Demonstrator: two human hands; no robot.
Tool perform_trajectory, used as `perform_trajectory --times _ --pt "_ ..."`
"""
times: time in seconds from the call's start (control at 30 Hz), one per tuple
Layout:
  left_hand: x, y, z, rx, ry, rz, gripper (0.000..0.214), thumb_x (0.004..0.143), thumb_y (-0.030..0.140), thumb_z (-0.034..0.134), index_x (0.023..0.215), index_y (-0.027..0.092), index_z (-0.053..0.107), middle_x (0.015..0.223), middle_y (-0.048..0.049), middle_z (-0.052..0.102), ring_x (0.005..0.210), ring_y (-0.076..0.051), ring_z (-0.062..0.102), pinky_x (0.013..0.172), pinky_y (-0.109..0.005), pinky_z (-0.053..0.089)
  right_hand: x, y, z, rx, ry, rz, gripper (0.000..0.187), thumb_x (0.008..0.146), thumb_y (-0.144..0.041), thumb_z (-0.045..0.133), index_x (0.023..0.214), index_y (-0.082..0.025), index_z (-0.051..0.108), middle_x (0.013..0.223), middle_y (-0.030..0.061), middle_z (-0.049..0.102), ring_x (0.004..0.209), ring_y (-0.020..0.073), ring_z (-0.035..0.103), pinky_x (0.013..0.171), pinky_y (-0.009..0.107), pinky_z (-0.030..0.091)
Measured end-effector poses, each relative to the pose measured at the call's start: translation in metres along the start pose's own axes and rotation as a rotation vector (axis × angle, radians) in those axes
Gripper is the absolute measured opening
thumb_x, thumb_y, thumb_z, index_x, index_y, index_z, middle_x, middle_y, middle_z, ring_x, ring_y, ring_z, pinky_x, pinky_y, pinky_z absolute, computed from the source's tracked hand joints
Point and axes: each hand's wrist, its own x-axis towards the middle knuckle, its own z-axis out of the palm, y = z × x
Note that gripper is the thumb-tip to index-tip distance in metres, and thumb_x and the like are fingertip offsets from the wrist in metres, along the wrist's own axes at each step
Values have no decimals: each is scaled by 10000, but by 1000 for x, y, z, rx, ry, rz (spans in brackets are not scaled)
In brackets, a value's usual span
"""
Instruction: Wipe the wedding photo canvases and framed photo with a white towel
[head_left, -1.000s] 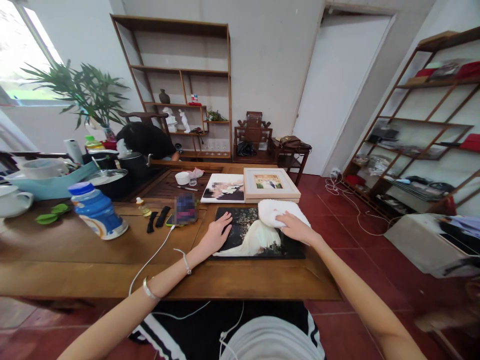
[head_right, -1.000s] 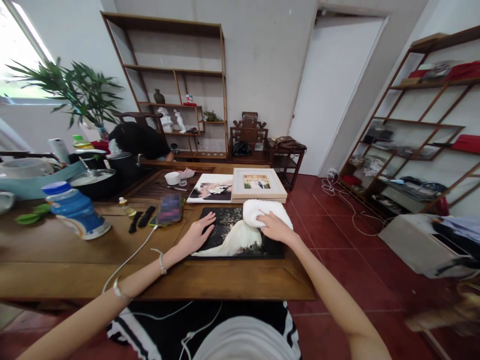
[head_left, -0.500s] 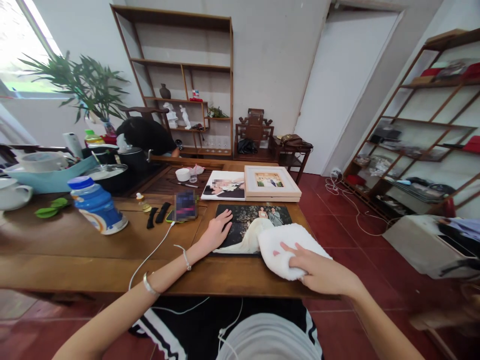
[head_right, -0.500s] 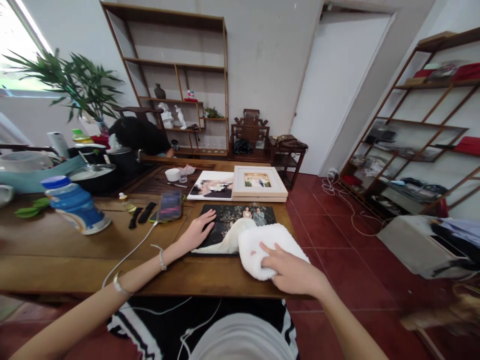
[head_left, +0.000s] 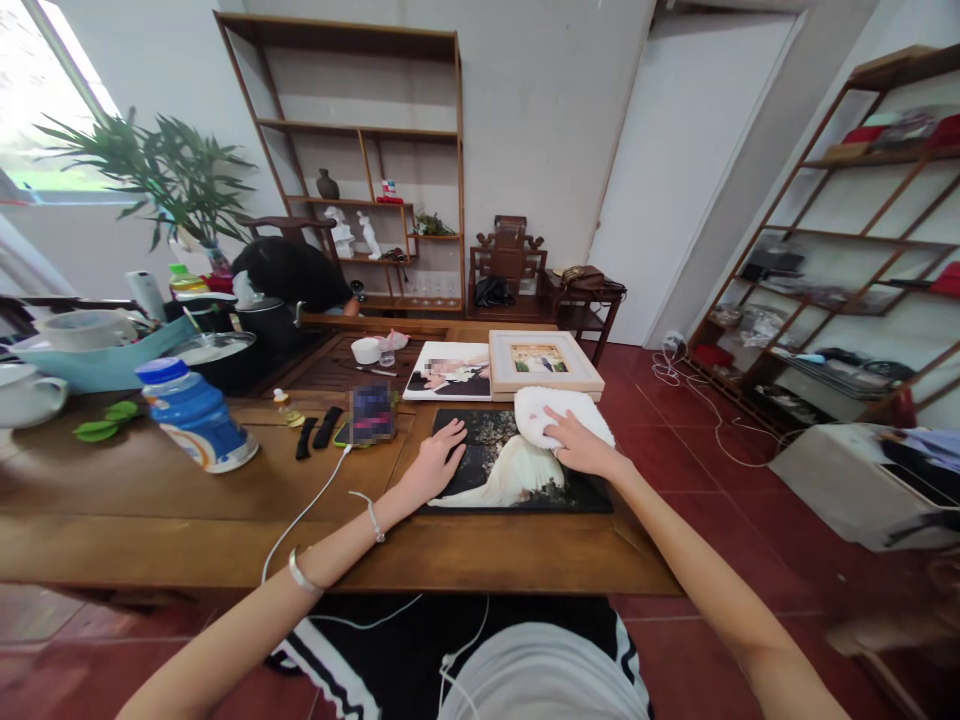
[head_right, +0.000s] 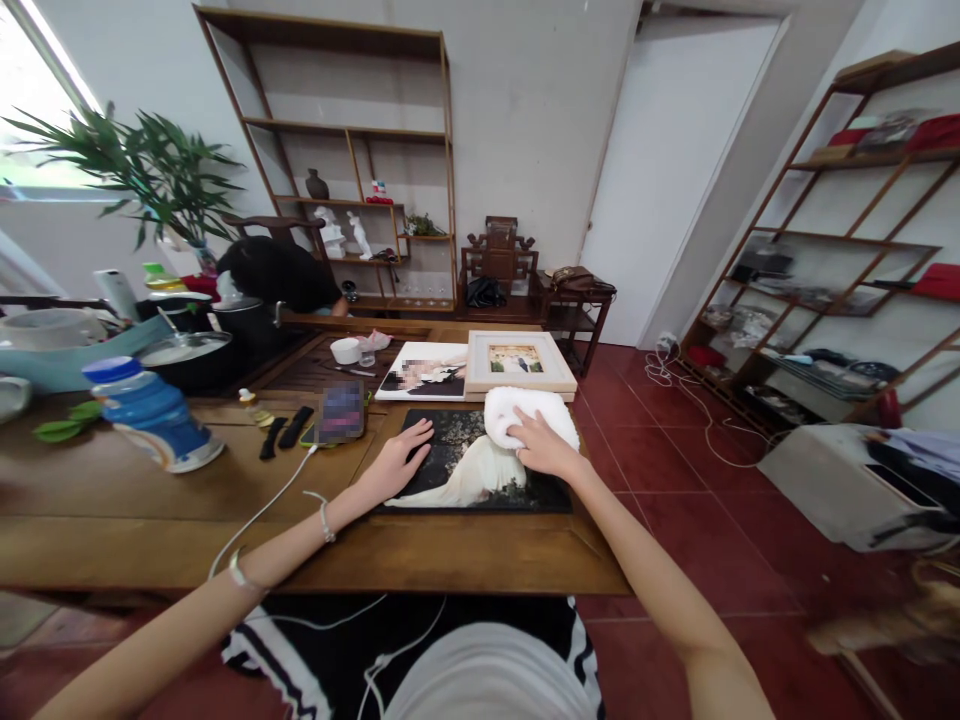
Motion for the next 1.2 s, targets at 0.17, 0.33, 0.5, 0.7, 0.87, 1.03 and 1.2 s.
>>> perform_trajectory --times 0.17,0.33,0.5,0.7,0.87,1.03,1.2 --pt "1 1 0 12 -4 -1 363 882 275 400 1139 116 602 1273 -133 539 1246 -245 433 1033 -452 371 -45 -31 2 58 -54 -31 393 618 13 374 911 -159 571 1405 125 376 1370 227 98 1094 508 114" --pt "0 1 1 4 -5 -15 361 880 272 404 1136 111 602 1275 -140 536 1252 -251 424 1034 -459 365 -103 -71 -16 191 -224 -60 406 593 30 346 834 -218 560 1371 33 439 1358 180 175 1110 445 139" --pt "0 0 1 17 -6 -13 367 885 274 395 1147 113 595 1283 -139 528 1254 -246 422 1033 -454 366 -95 -61 -21 200 -215 -29 379 619 3 357 837 -210 582 1180 53 597 1297 213 333 1079 421 222" --pt "0 0 0 8 -11 -5 375 885 281 405 1136 84 602 1268 -158 538 1248 -248 430 1042 -432 360 -23 -2 -7 83 11 17 316 710 -49 377 909 -168 592 1113 99 618 1279 251 356 1079 455 184" --pt "1 1 0 20 -6 -3 363 886 279 401 1129 107 607 1270 -136 542 1247 -241 431 1038 -428 367 -7 15 -1 108 88 39 288 707 -52 389 904 -163 567 1242 118 542 1318 260 286 1078 486 157" --pt "1 2 -1 28 -13 7 371 887 270 393 1149 98 592 1271 -142 539 1248 -244 431 1031 -440 374 -56 -18 -5 207 -32 -1 229 715 -69 392 805 -190 564 1103 80 617 1297 251 325 1088 474 149" --pt "0 1 1 23 -22 12 380 886 270 393 1141 72 595 1266 -160 539 1248 -250 430 1037 -439 366 -105 -68 -22 288 -256 -62 345 601 6 353 790 -206 549 1119 52 609 1309 202 301 1096 431 143"
